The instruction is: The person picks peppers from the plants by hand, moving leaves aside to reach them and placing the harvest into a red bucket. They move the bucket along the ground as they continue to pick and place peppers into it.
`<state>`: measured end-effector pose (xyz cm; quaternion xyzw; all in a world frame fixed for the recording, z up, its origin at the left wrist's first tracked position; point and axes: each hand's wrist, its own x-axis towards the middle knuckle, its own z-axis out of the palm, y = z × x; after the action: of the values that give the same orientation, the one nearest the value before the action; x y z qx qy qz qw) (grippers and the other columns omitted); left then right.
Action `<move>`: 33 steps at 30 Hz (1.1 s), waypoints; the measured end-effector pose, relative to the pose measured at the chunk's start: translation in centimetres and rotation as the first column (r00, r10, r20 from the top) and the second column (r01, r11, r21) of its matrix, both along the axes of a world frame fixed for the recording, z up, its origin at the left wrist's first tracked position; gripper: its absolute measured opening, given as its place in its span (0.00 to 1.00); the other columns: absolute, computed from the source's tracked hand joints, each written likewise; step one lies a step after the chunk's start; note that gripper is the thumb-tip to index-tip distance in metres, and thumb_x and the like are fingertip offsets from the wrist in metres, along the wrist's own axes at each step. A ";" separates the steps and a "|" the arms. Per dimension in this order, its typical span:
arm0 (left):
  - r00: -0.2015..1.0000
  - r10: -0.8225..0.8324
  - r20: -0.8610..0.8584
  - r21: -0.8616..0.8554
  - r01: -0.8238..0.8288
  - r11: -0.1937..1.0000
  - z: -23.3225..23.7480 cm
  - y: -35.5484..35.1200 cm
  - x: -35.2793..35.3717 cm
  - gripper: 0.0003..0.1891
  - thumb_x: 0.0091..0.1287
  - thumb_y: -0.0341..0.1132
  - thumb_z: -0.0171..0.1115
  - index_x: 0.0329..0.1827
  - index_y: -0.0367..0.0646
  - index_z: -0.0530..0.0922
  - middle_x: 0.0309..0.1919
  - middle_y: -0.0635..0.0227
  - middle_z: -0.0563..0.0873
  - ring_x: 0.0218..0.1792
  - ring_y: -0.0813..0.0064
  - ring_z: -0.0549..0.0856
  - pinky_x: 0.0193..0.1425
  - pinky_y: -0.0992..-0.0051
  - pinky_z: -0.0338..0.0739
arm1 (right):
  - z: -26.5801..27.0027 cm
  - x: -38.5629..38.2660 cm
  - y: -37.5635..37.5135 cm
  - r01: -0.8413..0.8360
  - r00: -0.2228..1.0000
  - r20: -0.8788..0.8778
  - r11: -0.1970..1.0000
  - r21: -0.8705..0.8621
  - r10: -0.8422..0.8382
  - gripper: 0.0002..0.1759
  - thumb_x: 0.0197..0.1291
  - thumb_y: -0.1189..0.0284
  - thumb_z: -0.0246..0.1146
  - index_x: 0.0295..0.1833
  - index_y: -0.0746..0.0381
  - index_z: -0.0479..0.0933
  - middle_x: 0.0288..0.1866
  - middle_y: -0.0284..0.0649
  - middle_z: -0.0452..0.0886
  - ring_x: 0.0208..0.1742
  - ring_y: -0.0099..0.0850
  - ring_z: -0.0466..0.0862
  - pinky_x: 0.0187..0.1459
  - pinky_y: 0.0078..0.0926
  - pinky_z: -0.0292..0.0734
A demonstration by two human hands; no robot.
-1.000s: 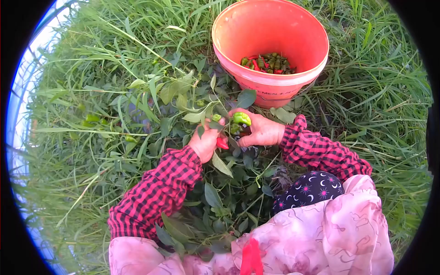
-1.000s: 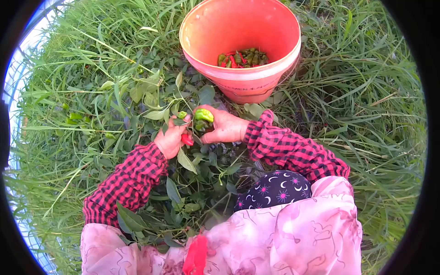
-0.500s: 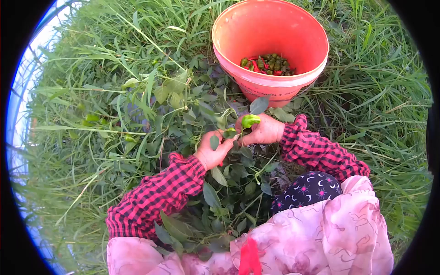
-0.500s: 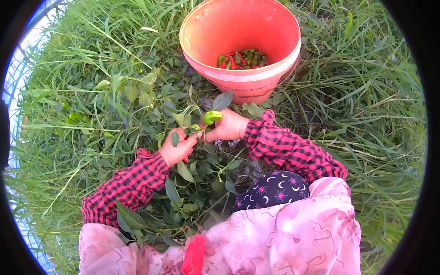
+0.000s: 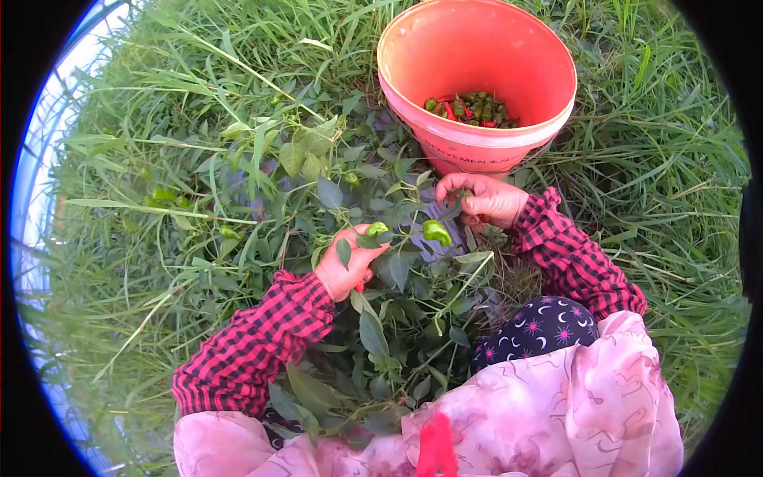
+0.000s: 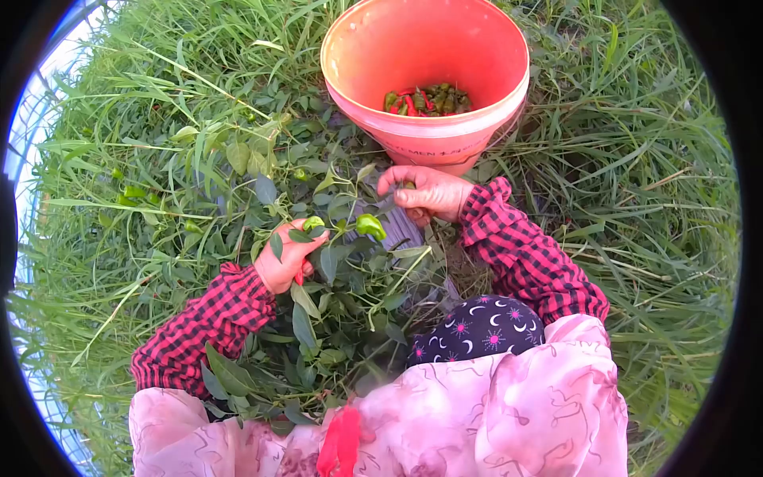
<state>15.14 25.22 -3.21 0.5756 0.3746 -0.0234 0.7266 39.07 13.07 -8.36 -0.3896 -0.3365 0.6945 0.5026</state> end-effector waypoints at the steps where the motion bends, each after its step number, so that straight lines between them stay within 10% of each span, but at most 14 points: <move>1: 1.000 0.002 0.001 0.001 -0.002 1.000 -0.1 0.0 0.0 0.04 0.62 0.34 0.57 0.33 0.45 0.72 0.20 0.80 0.72 0.11 0.89 0.65 0.15 0.87 0.61 | 0.5 0.3 0.1 0.071 0.992 -0.106 0.998 0.000 -0.070 0.24 0.49 0.53 0.65 0.44 0.58 0.69 0.18 0.26 0.63 0.19 0.16 0.63 0.19 0.14 0.59; 4: 1.000 0.023 -0.007 0.007 -0.023 1.000 -0.5 0.0 -0.1 0.05 0.62 0.35 0.57 0.32 0.45 0.71 0.18 0.80 0.70 0.11 0.89 0.65 0.15 0.87 0.62 | 1.2 0.6 0.6 0.187 0.926 -0.325 0.981 -0.046 -0.192 0.25 0.49 0.52 0.64 0.45 0.59 0.72 0.19 0.28 0.66 0.22 0.18 0.66 0.23 0.17 0.63; 6: 0.999 0.049 0.020 0.030 -0.049 0.998 -0.9 -0.3 0.1 0.06 0.62 0.36 0.57 0.32 0.44 0.72 0.16 0.80 0.70 0.10 0.89 0.65 0.15 0.86 0.62 | 1.8 -0.8 1.0 0.015 0.869 0.480 0.975 0.224 -0.124 0.22 0.49 0.53 0.65 0.39 0.61 0.76 0.23 0.31 0.73 0.27 0.22 0.72 0.29 0.20 0.69; 11: 0.968 -0.216 0.127 0.560 0.110 0.821 -2.8 -0.2 -0.2 0.09 0.60 0.38 0.57 0.31 0.41 0.74 0.16 0.78 0.72 0.12 0.87 0.66 0.15 0.82 0.61 | 3.1 -4.0 0.8 -0.211 0.658 0.753 0.964 0.163 0.017 0.18 0.44 0.61 0.68 0.36 0.63 0.78 0.22 0.37 0.77 0.27 0.25 0.76 0.32 0.25 0.70; 13: 0.975 -0.213 0.058 0.429 0.168 0.888 -1.9 -0.4 0.1 0.10 0.60 0.38 0.58 0.31 0.40 0.74 0.16 0.78 0.72 0.13 0.87 0.67 0.15 0.82 0.60 | 3.1 -3.8 0.6 -0.274 0.234 0.970 0.953 0.130 -0.065 0.16 0.40 0.61 0.67 0.34 0.60 0.79 0.21 0.41 0.77 0.26 0.36 0.78 0.31 0.32 0.71; 21: 0.908 -0.420 0.010 0.671 0.305 0.676 -2.1 -2.4 0.4 0.04 0.59 0.29 0.55 0.30 0.38 0.73 0.18 0.77 0.72 0.22 0.86 0.71 0.27 0.81 0.66 | 1.0 -5.2 0.3 -0.207 -0.182 0.978 0.976 0.066 -0.105 0.11 0.38 0.61 0.60 0.27 0.56 0.79 0.23 0.42 0.78 0.29 0.40 0.79 0.30 0.36 0.74; 22: 0.884 -0.449 -0.132 0.657 0.417 0.628 -1.1 -2.3 0.0 0.03 0.59 0.28 0.54 0.31 0.36 0.73 0.20 0.76 0.74 0.25 0.86 0.72 0.31 0.81 0.69 | 0.4 -4.8 1.2 -0.164 -0.314 0.927 0.950 -0.266 0.205 0.12 0.42 0.61 0.58 0.31 0.54 0.80 0.31 0.40 0.81 0.38 0.37 0.81 0.38 0.36 0.75; 26: 0.864 -0.503 -0.015 0.602 0.410 0.686 -4.8 -0.8 -2.4 0.08 0.59 0.28 0.54 0.39 0.36 0.75 0.26 0.65 0.79 0.30 0.82 0.77 0.39 0.80 0.72 | -2.9 -2.7 -0.1 -0.076 -0.082 0.976 0.975 -0.209 0.203 0.10 0.42 0.67 0.62 0.31 0.60 0.80 0.30 0.42 0.81 0.35 0.35 0.81 0.37 0.30 0.75; 28: 0.924 -0.360 0.127 0.299 0.311 0.902 -7.3 -0.5 -2.5 0.07 0.59 0.28 0.53 0.38 0.37 0.77 0.25 0.64 0.80 0.28 0.80 0.78 0.37 0.78 0.72 | -2.8 -2.4 1.0 0.086 0.706 0.653 0.947 0.309 -0.276 0.11 0.40 0.71 0.68 0.32 0.64 0.78 0.26 0.33 0.78 0.30 0.22 0.76 0.34 0.22 0.72; 31: 0.819 -0.531 -0.218 0.568 0.549 0.613 -4.6 -1.1 -1.4 0.06 0.59 0.29 0.52 0.33 0.38 0.78 0.23 0.64 0.80 0.28 0.80 0.78 0.36 0.77 0.73 | 2.9 -3.6 1.8 0.132 0.916 0.362 0.981 0.144 -0.176 0.14 0.39 0.72 0.72 0.32 0.65 0.77 0.26 0.29 0.76 0.31 0.17 0.72 0.35 0.18 0.69; 33: 0.804 -0.524 -0.281 0.566 0.580 0.585 -3.1 -1.2 -0.4 0.07 0.59 0.32 0.54 0.31 0.39 0.79 0.21 0.64 0.81 0.27 0.79 0.79 0.36 0.76 0.73 | 2.4 -5.0 2.0 -0.118 0.809 0.585 0.991 0.064 0.059 0.17 0.40 0.67 0.73 0.33 0.65 0.77 0.27 0.30 0.77 0.32 0.17 0.73 0.35 0.17 0.69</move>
<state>14.78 24.00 -6.27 0.8691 0.1925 -0.1457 0.4316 34.03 15.09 -5.98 -0.5424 -0.5251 0.5476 0.3609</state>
